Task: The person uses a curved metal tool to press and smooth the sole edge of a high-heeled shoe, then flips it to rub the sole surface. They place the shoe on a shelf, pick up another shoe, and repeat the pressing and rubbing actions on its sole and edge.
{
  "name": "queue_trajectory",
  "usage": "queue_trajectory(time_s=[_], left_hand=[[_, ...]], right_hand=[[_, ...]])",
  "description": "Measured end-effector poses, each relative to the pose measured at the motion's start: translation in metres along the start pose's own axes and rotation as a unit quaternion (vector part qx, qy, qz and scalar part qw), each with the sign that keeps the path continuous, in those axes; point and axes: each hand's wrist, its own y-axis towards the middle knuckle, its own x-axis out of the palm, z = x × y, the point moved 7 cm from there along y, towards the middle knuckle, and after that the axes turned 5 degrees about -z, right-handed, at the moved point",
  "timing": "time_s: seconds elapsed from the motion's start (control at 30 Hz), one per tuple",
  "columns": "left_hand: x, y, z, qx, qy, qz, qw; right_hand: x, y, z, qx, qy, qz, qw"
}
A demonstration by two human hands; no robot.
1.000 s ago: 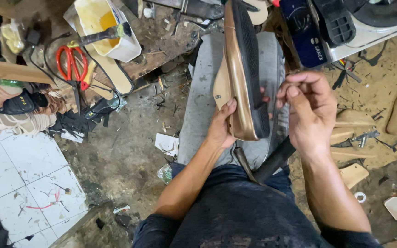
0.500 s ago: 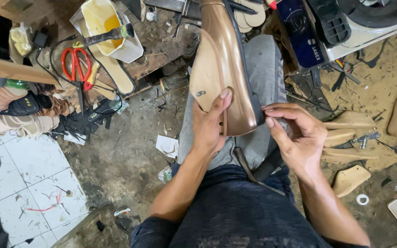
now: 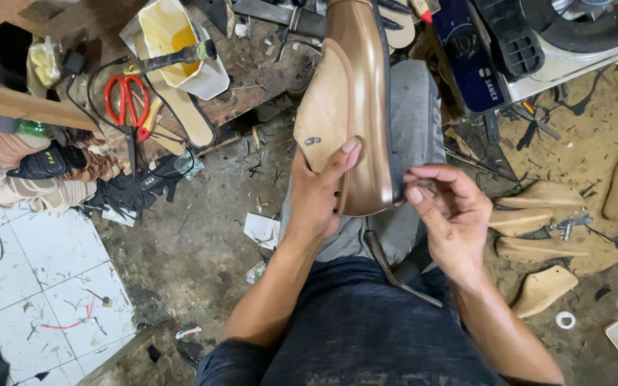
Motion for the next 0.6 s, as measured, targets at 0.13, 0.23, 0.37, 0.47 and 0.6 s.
queue_trajectory(time_s=[0.13,0.23,0.37,0.47,0.6], left_hand=[[-0.002,0.000,-0.008,-0.017,-0.004,-0.022,1.000],[-0.007,0.002,-0.014,-0.024,-0.005,-0.023,0.999],[-0.015,0.001,-0.018,-0.015,0.006,-0.003,1.000],[-0.005,-0.005,-0.020,0.011,-0.008,-0.058,0.998],[-0.003,-0.004,-0.023,-0.022,-0.007,-0.054,0.998]], right_hand=[[0.004,0.013,0.012,0.028,0.133,0.000,0.991],[0.004,0.014,0.001,-0.011,0.136,-0.004,0.991],[0.012,0.004,-0.017,-0.064,0.011,-0.041,0.997],[0.010,0.008,-0.011,-0.048,-0.014,0.026,0.998],[0.005,0.030,0.010,0.008,0.178,0.057,0.982]])
